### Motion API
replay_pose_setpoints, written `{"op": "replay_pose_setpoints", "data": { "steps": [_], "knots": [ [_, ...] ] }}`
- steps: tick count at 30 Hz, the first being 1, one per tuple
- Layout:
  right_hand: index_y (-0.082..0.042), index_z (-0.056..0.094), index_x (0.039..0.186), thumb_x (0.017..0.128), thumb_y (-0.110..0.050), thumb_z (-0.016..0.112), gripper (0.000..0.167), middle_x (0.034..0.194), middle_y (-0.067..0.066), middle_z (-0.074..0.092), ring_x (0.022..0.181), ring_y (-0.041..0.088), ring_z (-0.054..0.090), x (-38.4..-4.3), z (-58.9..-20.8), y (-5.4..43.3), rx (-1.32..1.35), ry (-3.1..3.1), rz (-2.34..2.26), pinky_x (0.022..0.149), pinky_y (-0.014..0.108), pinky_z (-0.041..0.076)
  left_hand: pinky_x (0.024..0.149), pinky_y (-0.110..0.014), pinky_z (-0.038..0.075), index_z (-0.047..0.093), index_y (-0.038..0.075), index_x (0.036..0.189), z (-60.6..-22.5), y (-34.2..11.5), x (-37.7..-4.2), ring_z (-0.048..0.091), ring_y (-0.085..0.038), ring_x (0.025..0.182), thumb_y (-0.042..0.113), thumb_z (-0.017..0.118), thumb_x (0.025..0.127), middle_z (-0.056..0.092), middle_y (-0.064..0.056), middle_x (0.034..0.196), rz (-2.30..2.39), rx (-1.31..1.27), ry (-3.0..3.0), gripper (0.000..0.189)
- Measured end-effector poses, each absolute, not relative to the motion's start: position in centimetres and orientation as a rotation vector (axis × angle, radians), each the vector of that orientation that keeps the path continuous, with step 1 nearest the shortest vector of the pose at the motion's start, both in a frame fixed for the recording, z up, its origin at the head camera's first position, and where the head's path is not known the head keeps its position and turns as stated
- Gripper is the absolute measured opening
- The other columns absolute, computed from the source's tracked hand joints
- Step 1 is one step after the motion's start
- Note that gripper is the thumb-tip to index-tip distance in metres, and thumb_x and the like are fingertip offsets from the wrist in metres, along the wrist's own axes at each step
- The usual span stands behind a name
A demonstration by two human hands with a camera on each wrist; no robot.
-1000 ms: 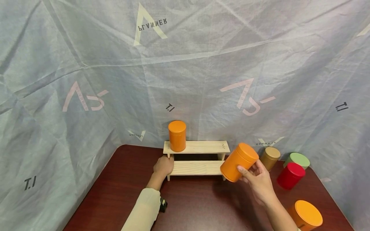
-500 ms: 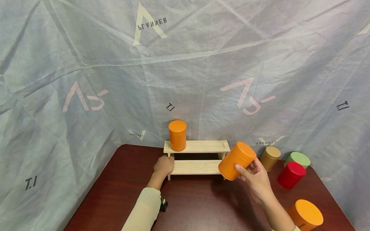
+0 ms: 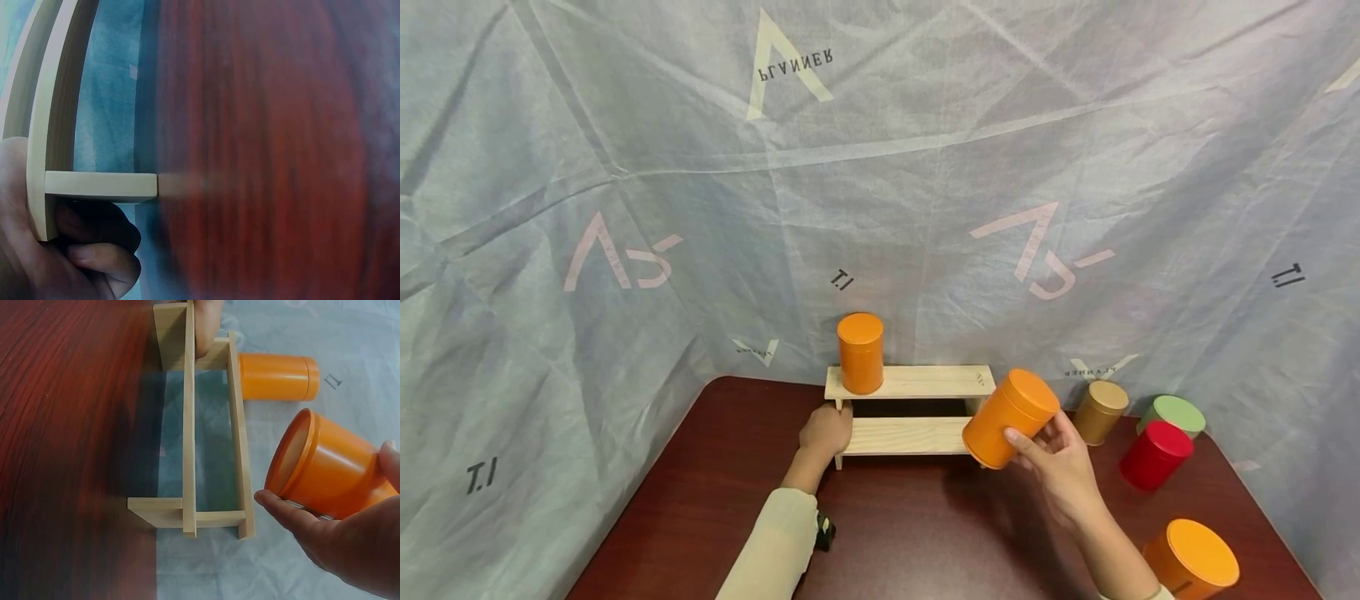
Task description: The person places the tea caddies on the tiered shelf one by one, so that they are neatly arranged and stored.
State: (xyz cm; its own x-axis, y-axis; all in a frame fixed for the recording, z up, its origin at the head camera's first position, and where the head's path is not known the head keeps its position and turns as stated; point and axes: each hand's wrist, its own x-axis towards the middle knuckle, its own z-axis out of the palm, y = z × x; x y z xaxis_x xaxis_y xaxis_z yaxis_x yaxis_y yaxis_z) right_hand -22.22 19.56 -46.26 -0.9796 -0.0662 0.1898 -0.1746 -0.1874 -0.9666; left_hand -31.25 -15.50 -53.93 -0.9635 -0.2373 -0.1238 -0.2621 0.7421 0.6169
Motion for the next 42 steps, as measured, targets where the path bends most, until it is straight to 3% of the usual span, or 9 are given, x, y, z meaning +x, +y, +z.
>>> {"op": "replay_pose_setpoints", "data": {
  "steps": [15, 34, 42],
  "knots": [
    [-0.012, 0.047, 0.149, 0.097, 0.005, 0.070, 0.059, 0.127, -0.011, 0.072, 0.115, 0.007, 0.073, -22.7, -46.6, 18.4, 0.285, -1.977, 2.315, 0.089, 0.031, 0.063, 0.051, -0.036, 0.038, 0.063, 0.010, 0.077, -53.7, -15.4, -31.1, 0.044, -0.021, 0.054, 0.042, 0.035, 0.112, 0.046, -0.004, 0.064, 1.048, -0.413, 2.901, 0.056],
    [-0.013, 0.047, 0.152, 0.095, 0.003, 0.075, 0.065, 0.126, -0.013, 0.072, 0.114, 0.005, 0.072, -23.0, -46.9, 17.4, 0.237, -2.038, 2.254, 0.091, 0.025, 0.061, 0.058, -0.040, 0.047, 0.072, 0.005, 0.103, -53.7, -15.5, -31.1, 0.059, -0.025, 0.064, 0.043, 0.033, 0.112, 0.059, -0.009, 0.077, 1.006, -0.412, 2.918, 0.056],
    [-0.013, 0.049, 0.151, 0.092, 0.000, 0.079, 0.067, 0.122, -0.014, 0.072, 0.113, 0.004, 0.072, -23.2, -47.0, 16.9, 0.184, -2.080, 2.192, 0.093, 0.022, 0.059, 0.055, -0.038, 0.044, 0.068, 0.009, 0.090, -54.0, -15.5, -31.1, 0.056, -0.024, 0.061, 0.044, 0.032, 0.112, 0.054, -0.007, 0.072, 1.022, -0.403, 2.921, 0.054]
  ]
}}
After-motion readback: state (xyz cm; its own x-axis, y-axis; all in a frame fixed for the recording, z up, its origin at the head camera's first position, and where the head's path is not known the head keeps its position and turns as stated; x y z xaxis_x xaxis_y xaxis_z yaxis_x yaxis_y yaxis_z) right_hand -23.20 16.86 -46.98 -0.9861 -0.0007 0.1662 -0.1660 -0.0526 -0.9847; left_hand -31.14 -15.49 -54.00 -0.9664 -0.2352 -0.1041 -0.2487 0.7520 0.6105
